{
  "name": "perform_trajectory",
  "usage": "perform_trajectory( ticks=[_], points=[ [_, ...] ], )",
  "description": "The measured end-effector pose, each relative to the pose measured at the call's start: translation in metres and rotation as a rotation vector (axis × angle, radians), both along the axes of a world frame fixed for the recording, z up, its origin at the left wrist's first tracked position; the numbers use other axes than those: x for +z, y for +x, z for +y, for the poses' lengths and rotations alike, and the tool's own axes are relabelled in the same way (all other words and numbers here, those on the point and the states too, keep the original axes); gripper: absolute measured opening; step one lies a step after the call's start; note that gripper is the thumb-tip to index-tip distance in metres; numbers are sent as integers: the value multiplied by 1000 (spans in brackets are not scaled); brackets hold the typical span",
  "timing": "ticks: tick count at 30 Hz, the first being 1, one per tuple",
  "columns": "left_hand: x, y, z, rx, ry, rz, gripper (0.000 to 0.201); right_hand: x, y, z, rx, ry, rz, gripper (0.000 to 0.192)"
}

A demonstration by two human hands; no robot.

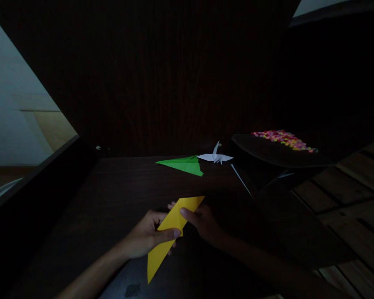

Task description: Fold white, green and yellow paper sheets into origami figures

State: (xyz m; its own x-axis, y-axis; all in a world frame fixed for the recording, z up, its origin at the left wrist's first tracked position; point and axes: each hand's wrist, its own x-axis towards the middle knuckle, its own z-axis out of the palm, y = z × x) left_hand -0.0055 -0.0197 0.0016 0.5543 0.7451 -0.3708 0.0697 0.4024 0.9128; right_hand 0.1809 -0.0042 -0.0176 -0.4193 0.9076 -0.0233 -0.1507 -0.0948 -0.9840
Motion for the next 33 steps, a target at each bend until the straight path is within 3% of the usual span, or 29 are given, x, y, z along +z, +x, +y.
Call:
perform_trajectory(
  ticks=[3, 7, 10, 17, 27, 33],
  points=[
    [1, 0, 0, -5, 73, 3, 21, -1, -4, -7, 62, 82, -53, 30],
    [7, 3, 1, -25, 188, 32, 14, 0, -9, -11, 91, 20, -58, 43],
    [9, 6, 0, -14, 273, 42, 15, 1, -11, -10, 112, -18, -37, 42],
    [0, 7, -3, 9, 39, -4, 28, -2, -9, -6, 85, -62, 26, 44],
    [-3, 5, -2, -8, -34, -133, 33, 1, -7, 0, 7, -146, 103, 56],
    [-2, 5, -2, -9, -59, -148, 34, 5, -3, 4, -84, -113, 103, 46]
  ],
)
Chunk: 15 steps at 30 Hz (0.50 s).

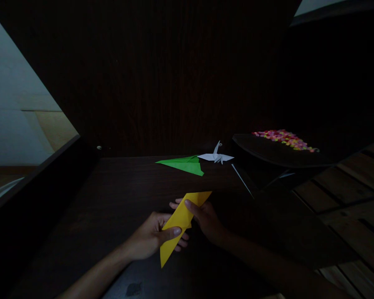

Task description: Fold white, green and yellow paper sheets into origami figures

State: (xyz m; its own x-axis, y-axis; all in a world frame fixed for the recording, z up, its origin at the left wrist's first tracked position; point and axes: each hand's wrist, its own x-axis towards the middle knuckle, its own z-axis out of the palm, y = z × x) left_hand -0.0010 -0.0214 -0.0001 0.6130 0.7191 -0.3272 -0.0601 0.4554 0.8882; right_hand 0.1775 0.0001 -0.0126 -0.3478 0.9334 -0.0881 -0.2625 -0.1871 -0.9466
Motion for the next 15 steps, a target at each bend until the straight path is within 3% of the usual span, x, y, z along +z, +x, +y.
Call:
perform_trajectory(
  ticks=[7, 15],
  points=[
    [1, 0, 0, 22, -35, 14, 34, 0, 3, 8, -84, -16, 61, 45],
    [2, 0, 0, 18, -33, 10, 32, 0, 7, 11, -56, -75, 83, 52]
  ],
)
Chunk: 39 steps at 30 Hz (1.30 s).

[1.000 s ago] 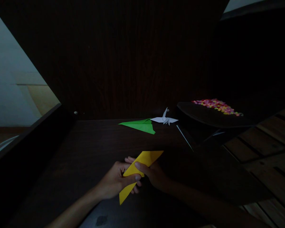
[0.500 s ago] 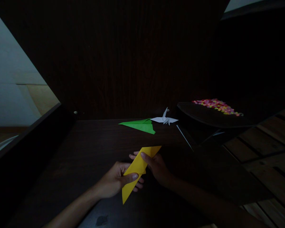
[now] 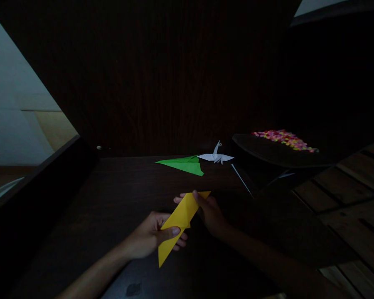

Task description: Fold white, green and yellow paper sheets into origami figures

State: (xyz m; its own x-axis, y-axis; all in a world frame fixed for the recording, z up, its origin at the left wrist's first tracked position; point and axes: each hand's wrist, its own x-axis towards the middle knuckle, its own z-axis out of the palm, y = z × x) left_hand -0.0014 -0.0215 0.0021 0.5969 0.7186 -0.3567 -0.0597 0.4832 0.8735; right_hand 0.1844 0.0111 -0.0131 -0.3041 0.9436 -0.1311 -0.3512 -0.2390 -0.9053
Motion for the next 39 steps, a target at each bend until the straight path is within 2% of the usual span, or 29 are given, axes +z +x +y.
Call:
perform_trajectory(
  ticks=[12, 27, 39],
  points=[
    [-2, -2, 2, 6, 41, -49, 26, 2, 8, 11, -79, 29, -39, 42],
    [-9, -7, 5, 18, 77, 13, 29, -5, 21, 26, -133, 50, -16, 60],
    [-4, -5, 6, 100, 65, 122, 34, -12, 23, 29, -195, 29, 9, 55]
  ],
)
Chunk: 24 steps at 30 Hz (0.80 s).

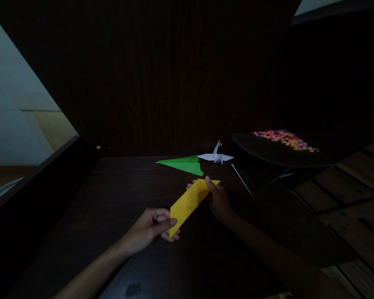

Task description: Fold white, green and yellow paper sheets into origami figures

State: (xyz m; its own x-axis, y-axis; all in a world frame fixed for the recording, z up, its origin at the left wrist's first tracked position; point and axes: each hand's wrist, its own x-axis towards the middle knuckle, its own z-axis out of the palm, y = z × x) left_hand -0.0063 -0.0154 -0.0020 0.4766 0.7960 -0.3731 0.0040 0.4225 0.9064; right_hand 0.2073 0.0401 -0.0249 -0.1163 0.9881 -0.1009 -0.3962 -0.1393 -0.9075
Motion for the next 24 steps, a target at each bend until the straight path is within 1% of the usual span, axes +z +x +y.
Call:
perform_trajectory(
  ticks=[6, 11, 15, 19, 24],
  points=[
    [4, 2, 1, 37, 74, 18, 38, 1, -3, -4, 12, -13, -39, 46],
    [3, 0, 1, 65, 139, 47, 38, -1, -4, -7, 34, 33, -58, 38],
    [1, -2, 2, 95, 127, 68, 37, -6, -2, -9, 88, 34, -116, 38],
    [-1, -2, 4, 101, 95, 55, 35, -7, -1, -12, 134, 28, -173, 32],
    [0, 0, 4, 82, 114, 90, 33, -4, -5, -16, 129, 27, -192, 29]
  ],
)
